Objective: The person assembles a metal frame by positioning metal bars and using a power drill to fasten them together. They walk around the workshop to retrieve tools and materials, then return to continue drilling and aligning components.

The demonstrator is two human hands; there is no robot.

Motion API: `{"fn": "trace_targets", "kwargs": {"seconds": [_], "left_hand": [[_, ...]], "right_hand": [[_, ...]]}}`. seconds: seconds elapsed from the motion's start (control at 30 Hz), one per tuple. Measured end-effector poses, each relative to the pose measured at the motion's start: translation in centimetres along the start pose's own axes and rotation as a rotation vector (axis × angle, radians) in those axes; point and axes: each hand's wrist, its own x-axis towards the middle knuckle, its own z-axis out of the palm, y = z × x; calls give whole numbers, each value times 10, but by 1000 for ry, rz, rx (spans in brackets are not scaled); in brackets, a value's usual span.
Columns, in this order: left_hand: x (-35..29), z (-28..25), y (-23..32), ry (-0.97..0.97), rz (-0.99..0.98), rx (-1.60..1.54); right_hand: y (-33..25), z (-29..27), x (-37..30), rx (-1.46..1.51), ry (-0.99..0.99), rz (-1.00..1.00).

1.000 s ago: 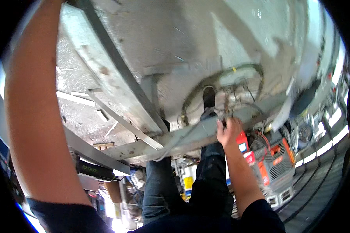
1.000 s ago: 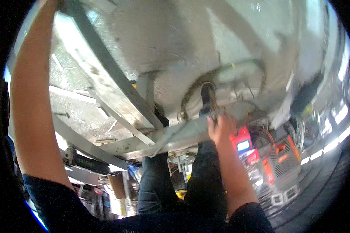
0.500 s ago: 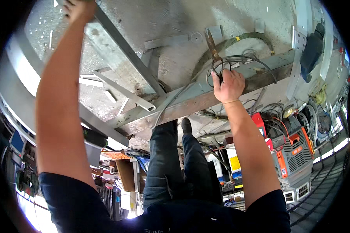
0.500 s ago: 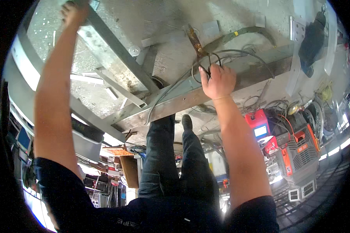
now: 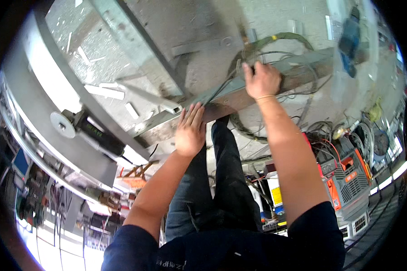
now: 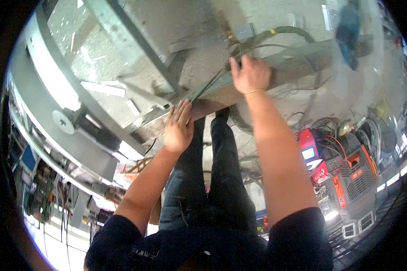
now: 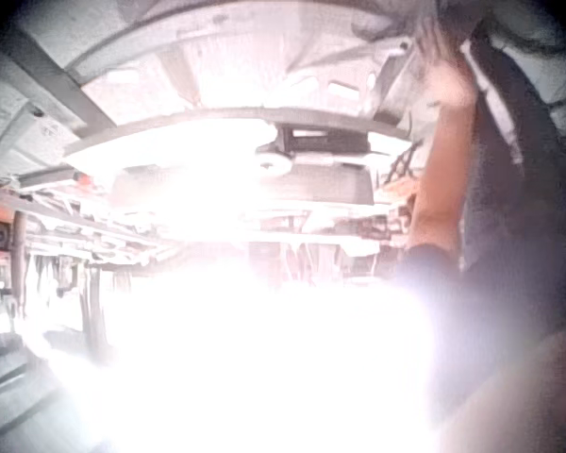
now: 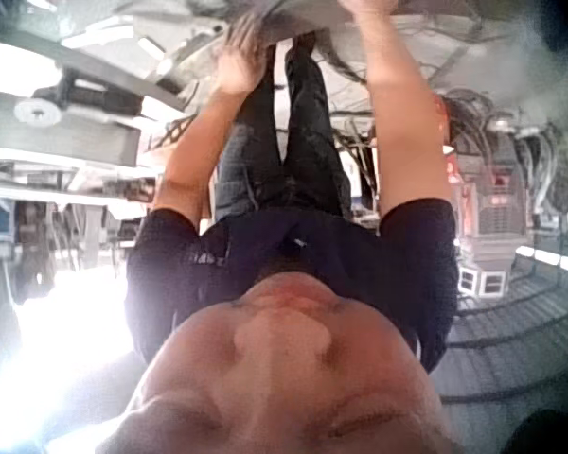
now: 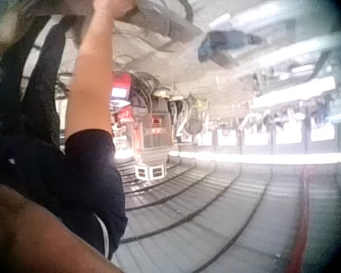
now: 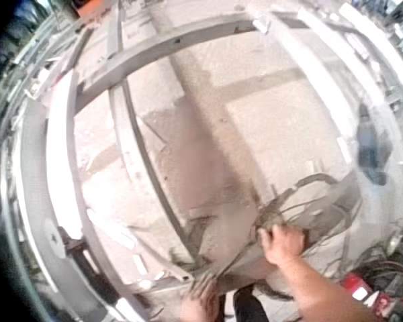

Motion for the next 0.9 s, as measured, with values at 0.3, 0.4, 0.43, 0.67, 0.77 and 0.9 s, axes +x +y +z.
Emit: {"fn": "trace_targets", "kwargs": {"seconds": [0.3, 0.4, 0.43, 0.67, 0.77, 0.9], "left_hand": [[-69, 45, 33, -597, 221, 108], [-83, 44, 49, -635, 42, -53], [-86, 40, 55, -641, -3, -48], [-60, 15, 73, -75, -217, -86], [6, 34, 74, 99, -296, -70], [89, 49, 111, -14, -342, 145]], "right_hand": [[0, -4, 2, 68, -10, 51], [-1, -9, 3, 124, 59, 47], [1, -10, 3, 130, 119, 29], [24, -35, -9, 679, 8, 243], [55, -85, -51, 1276, -33, 410], [121, -148, -139, 1210, -95, 486]]}}
